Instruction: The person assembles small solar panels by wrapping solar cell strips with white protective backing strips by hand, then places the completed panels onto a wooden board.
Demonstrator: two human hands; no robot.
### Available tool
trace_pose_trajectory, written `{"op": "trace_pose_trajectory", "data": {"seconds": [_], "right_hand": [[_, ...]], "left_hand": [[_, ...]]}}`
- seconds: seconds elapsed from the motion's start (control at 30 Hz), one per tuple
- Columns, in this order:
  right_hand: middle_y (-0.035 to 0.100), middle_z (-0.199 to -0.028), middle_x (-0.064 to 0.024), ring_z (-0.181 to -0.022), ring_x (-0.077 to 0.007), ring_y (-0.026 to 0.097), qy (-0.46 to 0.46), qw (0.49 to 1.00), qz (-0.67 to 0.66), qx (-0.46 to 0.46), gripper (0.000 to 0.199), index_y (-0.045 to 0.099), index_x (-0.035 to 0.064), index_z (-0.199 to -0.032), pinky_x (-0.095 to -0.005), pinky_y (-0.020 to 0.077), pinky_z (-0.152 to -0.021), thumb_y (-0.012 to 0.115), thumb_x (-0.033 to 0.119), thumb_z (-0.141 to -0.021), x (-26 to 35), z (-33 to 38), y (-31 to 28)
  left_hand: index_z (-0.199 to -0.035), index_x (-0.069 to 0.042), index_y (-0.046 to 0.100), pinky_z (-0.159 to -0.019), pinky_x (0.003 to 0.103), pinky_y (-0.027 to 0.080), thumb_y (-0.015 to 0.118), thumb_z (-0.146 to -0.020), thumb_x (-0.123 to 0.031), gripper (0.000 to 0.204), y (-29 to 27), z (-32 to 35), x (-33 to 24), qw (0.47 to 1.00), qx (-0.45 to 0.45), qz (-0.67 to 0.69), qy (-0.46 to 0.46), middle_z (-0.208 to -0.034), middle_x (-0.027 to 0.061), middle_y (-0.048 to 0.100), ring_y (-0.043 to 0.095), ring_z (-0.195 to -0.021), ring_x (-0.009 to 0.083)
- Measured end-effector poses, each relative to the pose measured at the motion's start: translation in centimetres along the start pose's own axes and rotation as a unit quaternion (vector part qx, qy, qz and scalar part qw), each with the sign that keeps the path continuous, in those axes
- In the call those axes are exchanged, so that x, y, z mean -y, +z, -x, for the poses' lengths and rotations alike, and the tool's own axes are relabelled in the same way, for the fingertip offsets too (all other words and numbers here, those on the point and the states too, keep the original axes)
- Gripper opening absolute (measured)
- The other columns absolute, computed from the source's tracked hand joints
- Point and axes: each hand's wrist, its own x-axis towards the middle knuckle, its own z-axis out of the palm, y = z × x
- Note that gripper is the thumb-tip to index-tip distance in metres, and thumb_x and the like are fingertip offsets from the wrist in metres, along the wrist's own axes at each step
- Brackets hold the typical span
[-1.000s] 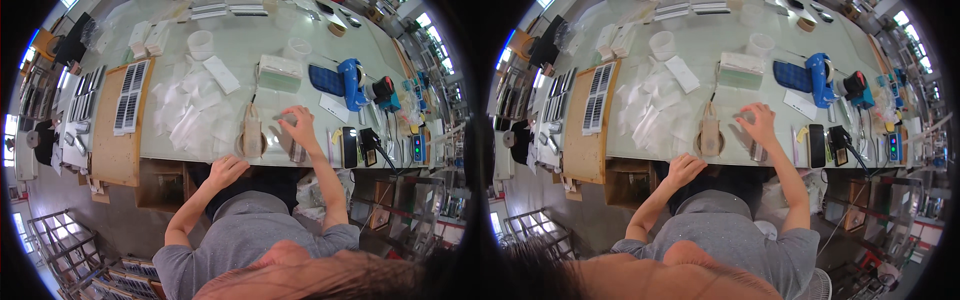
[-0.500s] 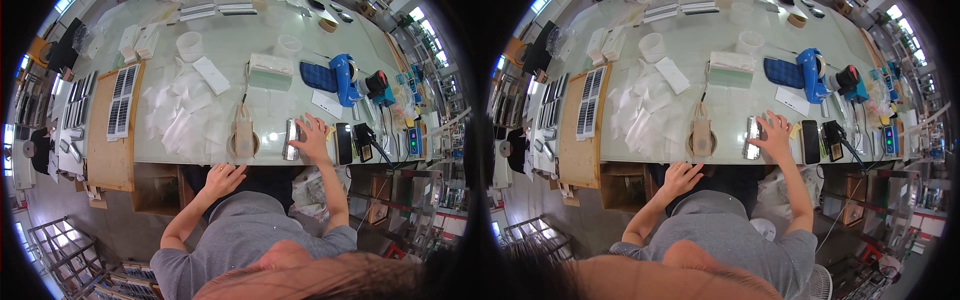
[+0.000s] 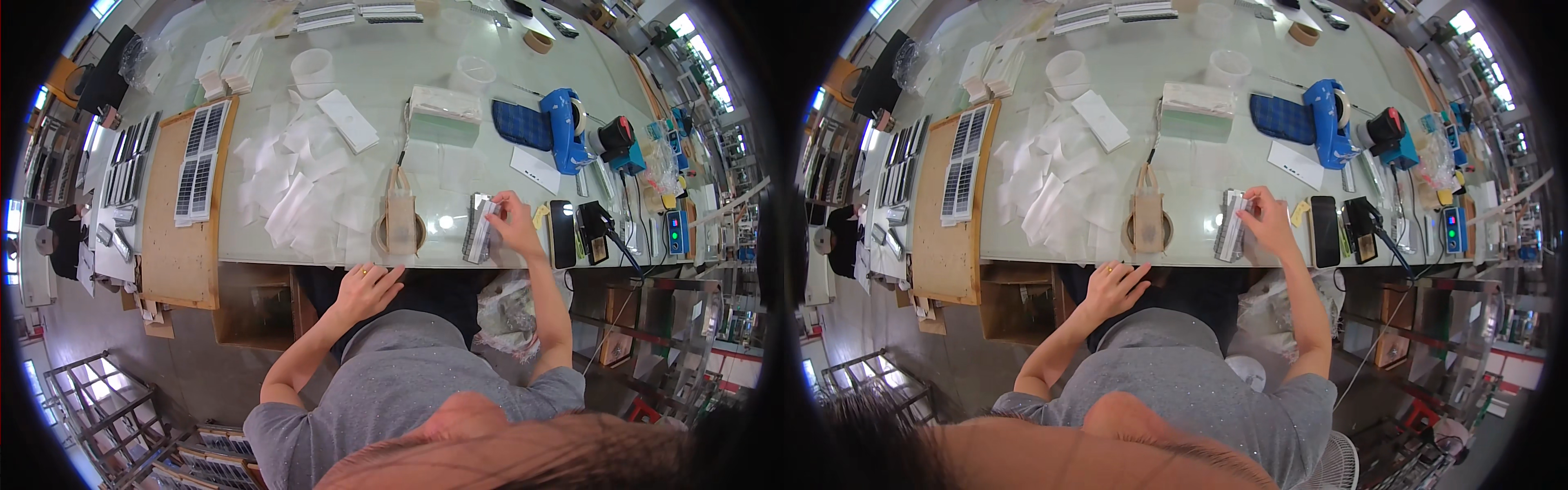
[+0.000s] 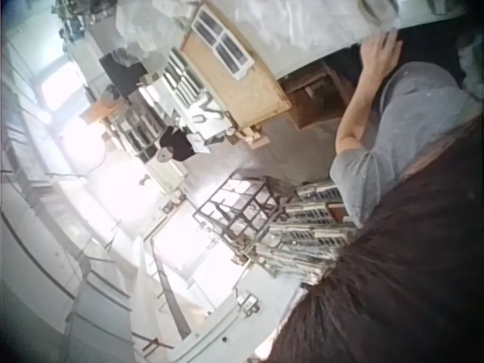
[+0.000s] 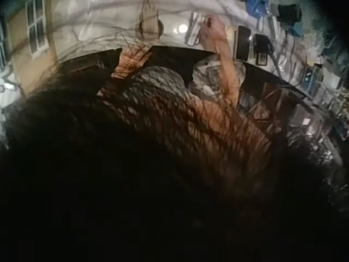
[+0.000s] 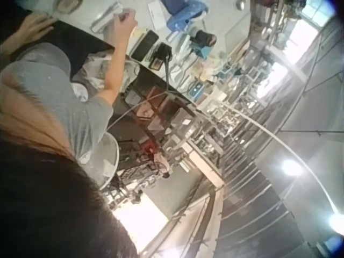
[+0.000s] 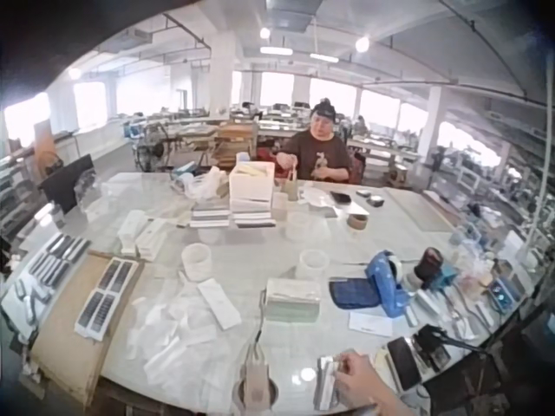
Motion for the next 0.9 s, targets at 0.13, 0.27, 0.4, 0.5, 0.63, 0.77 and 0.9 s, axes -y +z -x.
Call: {"op": "trace_pose_trajectory", "data": {"seconds": [0.13,0.27,0.4,0.5,0.63,0.77,0.9], "right_hand": [[0.055,-0.071,0.0034,-0.065,-0.0035,0.044,0.058,0.97,-0.224,0.074,0.036,0.051,0.0083,-0.114,-0.0202,0.0337,-0.06,0.07,0.006,-0.084,2.8,-1.4,-0.6],[0.058,-0.074,0.0033,-0.07,-0.0046,0.051,0.084,0.917,-0.368,0.129,0.036,0.052,0.0074,-0.115,-0.0212,0.0382,-0.064,0.071,0.009,-0.085,7.2,-3.5,3.2],[0.057,-0.074,0.0049,-0.071,-0.0029,0.052,0.068,0.918,-0.347,0.18,0.029,0.054,0.008,-0.11,-0.0192,0.04,-0.067,0.071,0.007,-0.087,8.8,-5.9,8.2],[0.054,-0.069,0.0058,-0.066,-0.0022,0.049,0.043,0.925,-0.33,0.182,0.029,0.053,0.0074,-0.108,-0.0194,0.038,-0.063,0.072,0.008,-0.086,8.3,-6.5,9.6],[0.053,-0.068,0.006,-0.064,-0.002,0.047,0.026,0.936,-0.305,0.173,0.029,0.053,0.0067,-0.107,-0.0198,0.0362,-0.059,0.072,0.008,-0.086,8.8,-6.2,9.6],[0.053,-0.067,0.0055,-0.062,-0.0022,0.046,0.024,0.938,-0.3,0.171,0.028,0.053,0.0062,-0.106,-0.0203,0.0355,-0.059,0.072,0.008,-0.086,8.8,-5.9,9.8],[0.053,-0.066,0.005,-0.061,-0.0026,0.046,0.016,0.937,-0.301,0.175,0.027,0.053,0.006,-0.106,-0.0207,0.0355,-0.058,0.071,0.007,-0.086,8.7,-5.9,10.1]], "left_hand": [[-0.113,-0.01,0.067,-0.061,0.032,0.046,0.077,-0.074,-0.017,0.042,-0.2,-0.2,-0.2,1.0,-0.007,0.021,-0.008,-0.08,0.0023,0.054,0.054,-0.068,0.0193],[-0.119,-0.011,0.064,-0.061,0.032,0.047,0.075,-0.077,-0.021,0.044,0.0,-0.1,-0.1,1.0,0.002,0.004,0.005,-0.08,0.0024,0.05,0.054,-0.069,0.0182],[-0.117,-0.011,0.065,-0.062,0.032,0.047,0.075,-0.077,-0.02,0.042,-0.1,-0.1,-0.3,1.0,0.015,0.001,-0.015,-0.079,0.0029,0.051,0.055,-0.069,0.0193],[-0.116,-0.011,0.066,-0.062,0.033,0.047,0.075,-0.076,-0.019,0.041,0.0,-0.2,-0.5,1.0,0.015,0.006,-0.026,-0.079,0.003,0.052,0.055,-0.069,0.0201],[-0.118,-0.01,0.064,-0.063,0.032,0.046,0.074,-0.078,-0.021,0.043,0.1,0.2,-0.3,1.0,0.014,0.0,-0.021,-0.079,0.0031,0.049,0.054,-0.069,0.0184],[-0.118,-0.011,0.064,-0.063,0.032,0.046,0.074,-0.078,-0.021,0.042,0.2,0.3,-0.2,1.0,0.02,0.001,-0.022,-0.08,0.0028,0.049,0.054,-0.069,0.0181],[-0.116,-0.011,0.065,-0.062,0.032,0.046,0.075,-0.077,-0.02,0.041,0.1,0.1,-0.3,0.999,0.017,0.01,-0.031,-0.079,0.0029,0.051,0.055,-0.069,0.0188]]}}
